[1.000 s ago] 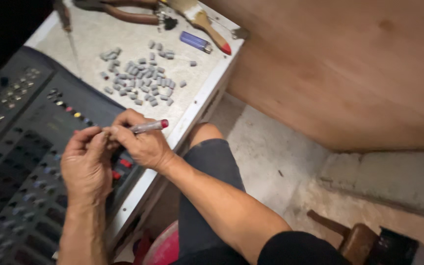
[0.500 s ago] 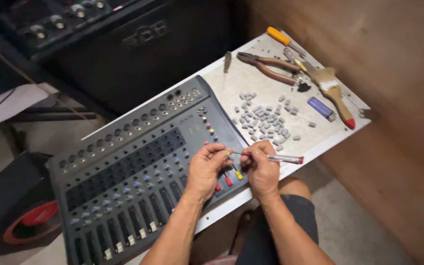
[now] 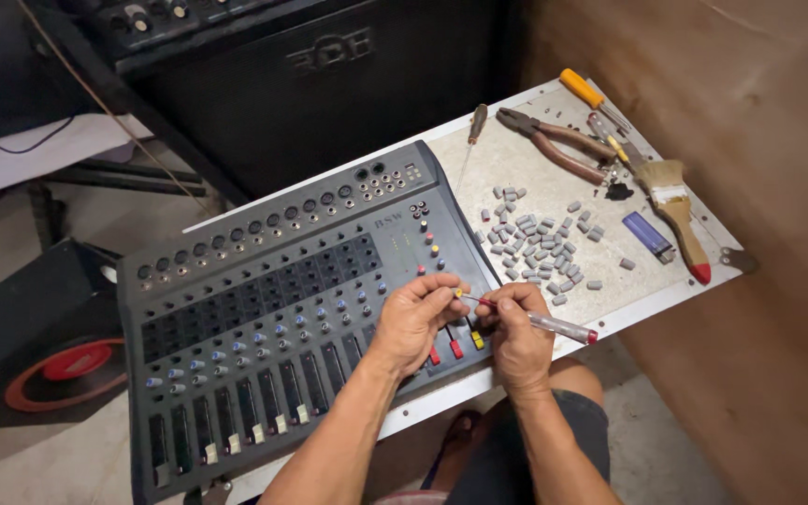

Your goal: The person sits at a workbench and fits gray knob caps onto the shafts of an audio mixing console, pressing each cap on by hand and using a screwdriver-handled tool to help seat them, working across the mixer's control rows one knob at a time.

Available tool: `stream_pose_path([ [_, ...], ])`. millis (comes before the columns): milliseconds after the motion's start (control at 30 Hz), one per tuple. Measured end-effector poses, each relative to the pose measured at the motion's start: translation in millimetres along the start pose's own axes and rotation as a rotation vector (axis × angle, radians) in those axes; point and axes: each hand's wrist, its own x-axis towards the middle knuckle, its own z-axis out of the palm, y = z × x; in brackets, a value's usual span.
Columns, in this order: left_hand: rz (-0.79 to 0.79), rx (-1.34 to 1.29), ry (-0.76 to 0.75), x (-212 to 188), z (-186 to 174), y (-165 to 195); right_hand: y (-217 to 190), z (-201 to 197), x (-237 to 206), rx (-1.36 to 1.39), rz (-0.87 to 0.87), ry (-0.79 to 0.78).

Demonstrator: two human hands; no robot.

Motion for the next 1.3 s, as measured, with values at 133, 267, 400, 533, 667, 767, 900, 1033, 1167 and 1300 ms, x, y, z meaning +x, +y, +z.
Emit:
stream_pose_path([
  [133, 0.000, 0.002, 0.001, 3, 0, -2, -1, 0, 0, 0.029, 0.014, -0.010],
  [267, -0.004, 0.038, 0.019, 3, 2, -3, -3, 1, -1, 0.026, -0.001, -0.033],
  [400, -0.003, 0.099, 0.046, 3, 3, -4, -3, 2, -1, 0.031, 0.003, -0.029],
  [533, -0.010, 0.104, 0.049, 4, 4, -3, -4, 5, 0, 0.018, 0.001, -0.027],
  [667, 0.008, 0.121, 0.025, 4, 6, -2, -6, 7, -1, -0.010, -0.003, -0.023],
  [767, -0.010, 0.120, -0.014, 2, 6, 1, -6, 9, -2, -0.032, -0.013, -0.001],
  [900, -0.046, 0.088, -0.058, 0, 5, 1, -5, 9, -5, -0.092, -0.053, -0.044],
  [1033, -0.024, 0.117, -0.056, 1, 5, 0, -6, 8, -4, -0.124, -0.063, -0.047],
  [1167, -0.008, 0.145, -0.050, 2, 6, 1, -7, 10, -3, -0.181, -0.091, -0.045],
  [1300, -0.014, 0.164, -0.033, 3, 8, 1, -12, 13, -5, -0.171, -0.089, -0.042],
])
